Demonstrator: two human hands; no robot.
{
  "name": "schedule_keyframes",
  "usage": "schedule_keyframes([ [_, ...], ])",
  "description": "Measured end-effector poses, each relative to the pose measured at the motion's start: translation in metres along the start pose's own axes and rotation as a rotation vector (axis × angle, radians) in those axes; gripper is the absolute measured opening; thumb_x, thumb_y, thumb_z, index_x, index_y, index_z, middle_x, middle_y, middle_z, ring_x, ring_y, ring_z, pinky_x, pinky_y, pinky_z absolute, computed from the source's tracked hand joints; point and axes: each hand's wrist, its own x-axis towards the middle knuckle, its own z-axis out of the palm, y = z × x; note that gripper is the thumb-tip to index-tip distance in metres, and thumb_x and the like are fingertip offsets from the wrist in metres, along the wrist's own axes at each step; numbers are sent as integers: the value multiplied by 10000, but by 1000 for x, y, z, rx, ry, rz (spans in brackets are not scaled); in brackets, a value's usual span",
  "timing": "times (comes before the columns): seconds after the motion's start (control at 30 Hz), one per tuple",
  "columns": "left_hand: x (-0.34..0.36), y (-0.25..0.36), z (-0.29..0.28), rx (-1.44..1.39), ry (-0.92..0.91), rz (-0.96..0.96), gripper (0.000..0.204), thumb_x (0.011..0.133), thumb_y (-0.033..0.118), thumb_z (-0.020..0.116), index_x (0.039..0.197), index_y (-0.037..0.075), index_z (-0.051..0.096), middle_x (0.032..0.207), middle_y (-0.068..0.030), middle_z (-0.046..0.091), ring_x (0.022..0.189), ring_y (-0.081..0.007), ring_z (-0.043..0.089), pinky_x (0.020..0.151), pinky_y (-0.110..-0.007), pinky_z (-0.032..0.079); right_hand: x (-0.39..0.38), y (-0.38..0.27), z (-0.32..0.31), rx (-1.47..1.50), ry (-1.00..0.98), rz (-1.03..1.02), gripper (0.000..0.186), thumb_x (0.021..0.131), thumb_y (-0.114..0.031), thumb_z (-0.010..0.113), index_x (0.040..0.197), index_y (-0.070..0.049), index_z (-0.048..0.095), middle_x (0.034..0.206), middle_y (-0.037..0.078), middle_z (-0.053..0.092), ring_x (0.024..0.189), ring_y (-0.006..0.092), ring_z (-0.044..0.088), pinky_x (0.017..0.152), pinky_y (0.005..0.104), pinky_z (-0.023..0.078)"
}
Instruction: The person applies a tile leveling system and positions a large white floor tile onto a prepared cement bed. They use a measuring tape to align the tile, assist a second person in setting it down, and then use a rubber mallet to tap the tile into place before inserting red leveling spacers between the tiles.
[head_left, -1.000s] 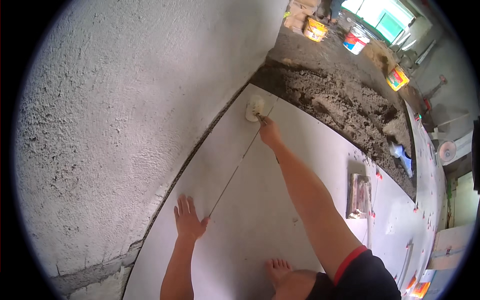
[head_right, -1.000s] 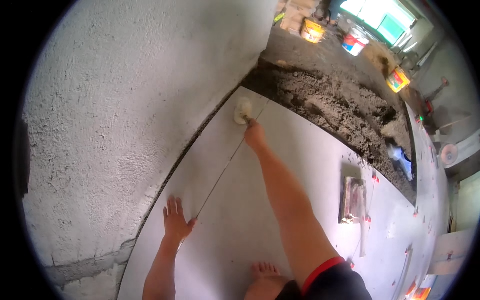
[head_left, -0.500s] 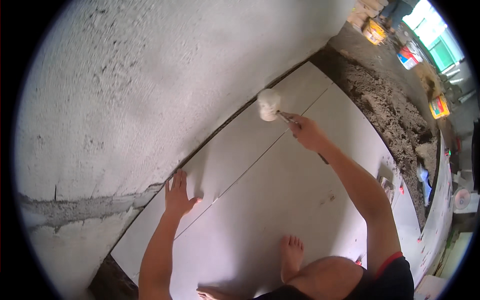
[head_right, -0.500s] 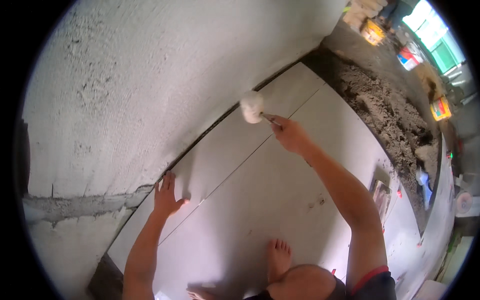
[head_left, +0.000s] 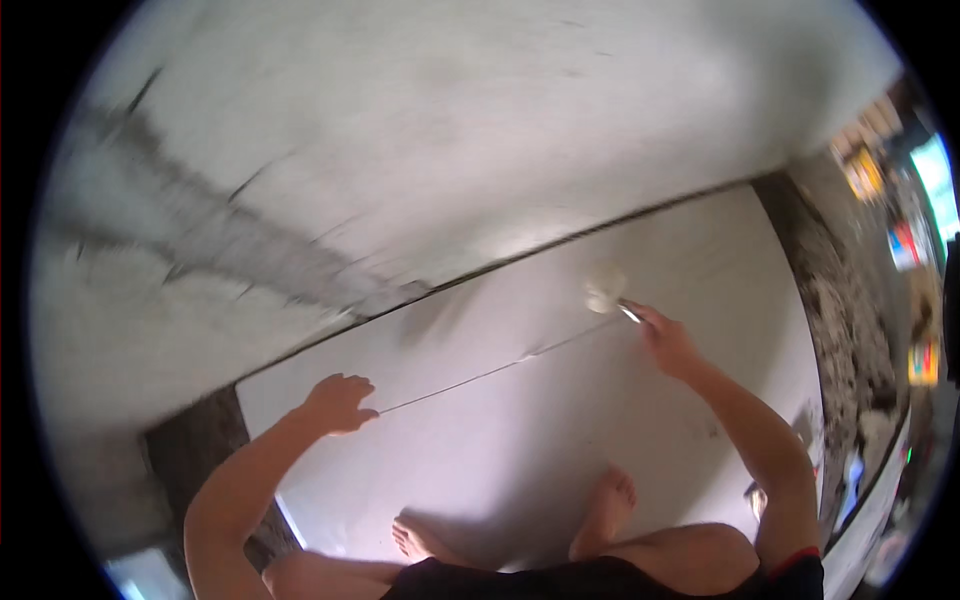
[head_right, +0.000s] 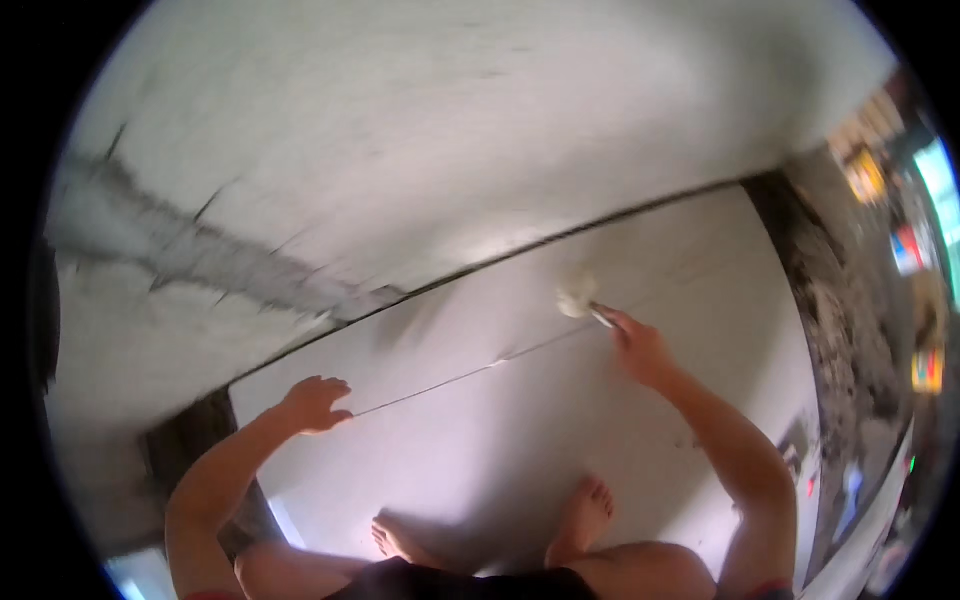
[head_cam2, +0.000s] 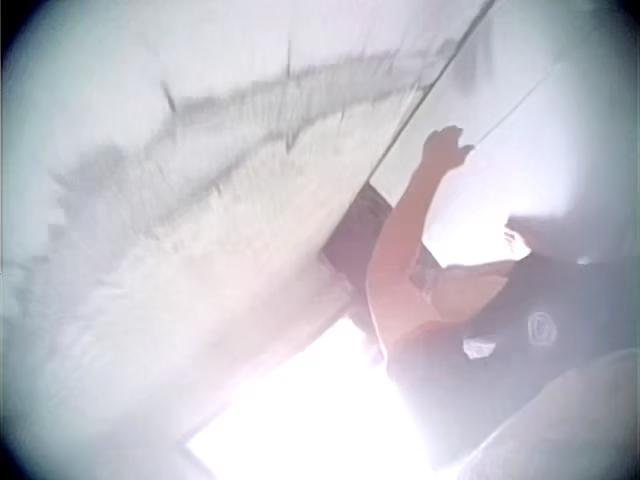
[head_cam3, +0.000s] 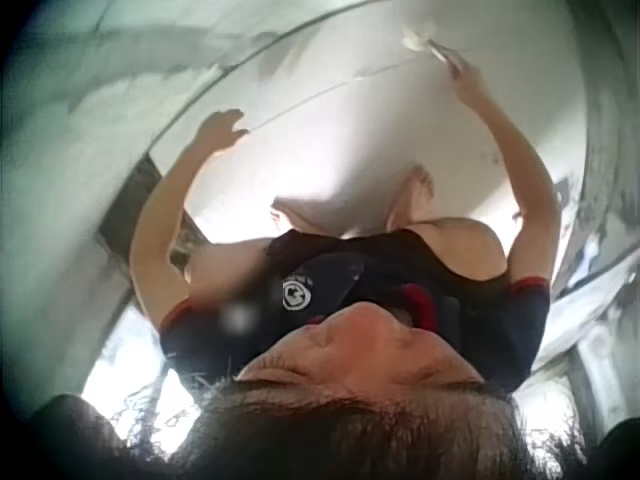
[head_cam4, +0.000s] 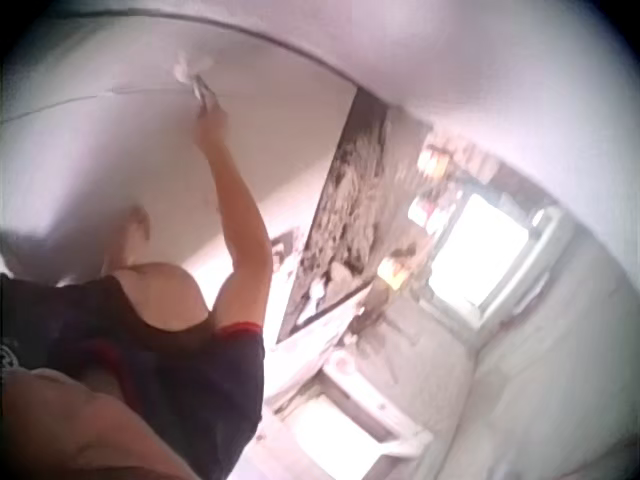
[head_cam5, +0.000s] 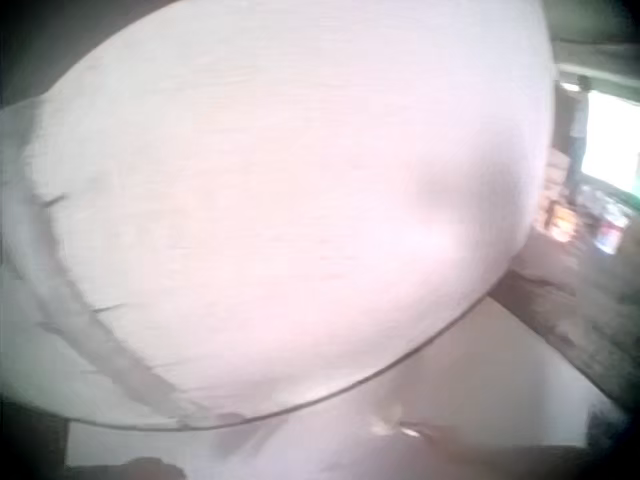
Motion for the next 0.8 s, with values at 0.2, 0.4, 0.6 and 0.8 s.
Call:
schedule_keyframes([
  [0.2, -66, -40, 114, -396, 409, -316, 661, 942, 392, 541, 1410, -39, 361, 1484, -208, 343, 1385, -330, 318, 1134, -414, 282, 24, -54, -41, -262, -245, -140, 401, 933, -76, 475, 1327, -124, 525, 1150, 205, 633, 1028, 417, 605, 867, 436, 506],
  [0.4, -66, -20, 210, -529, 672, -684, 809, 922, 396, 567, 1483, -38, 178, 1567, -207, 151, 1454, -348, 152, 1175, -440, 182, 48, -177, 9, -346, -560, -80, 416, 931, -85, 478, 1345, -98, 517, 1171, 224, 626, 1069, 383, 611, 902, 413, 492],
  [0.6, -74, -13, 218, -561, 726, -771, 869, 868, 404, 629, 1489, -18, 193, 1565, -206, 157, 1458, -347, 140, 1184, -440, 151, 31, -290, 171, 84, -568, -183, 392, 985, -151, 483, 1372, -88, 495, 1178, 206, 636, 1057, 309, 639, 887, 358, 488],
  [0.8, -69, -18, 212, -600, 806, -706, 866, 890, 453, 583, 1478, -53, 198, 1556, -231, 170, 1456, -364, 140, 1184, -447, 140, 27, -346, 289, 133, -557, -325, 397, 978, -136, 490, 1373, -161, 505, 1097, 186, 664, 920, 336, 656, 803, 364, 508],
])
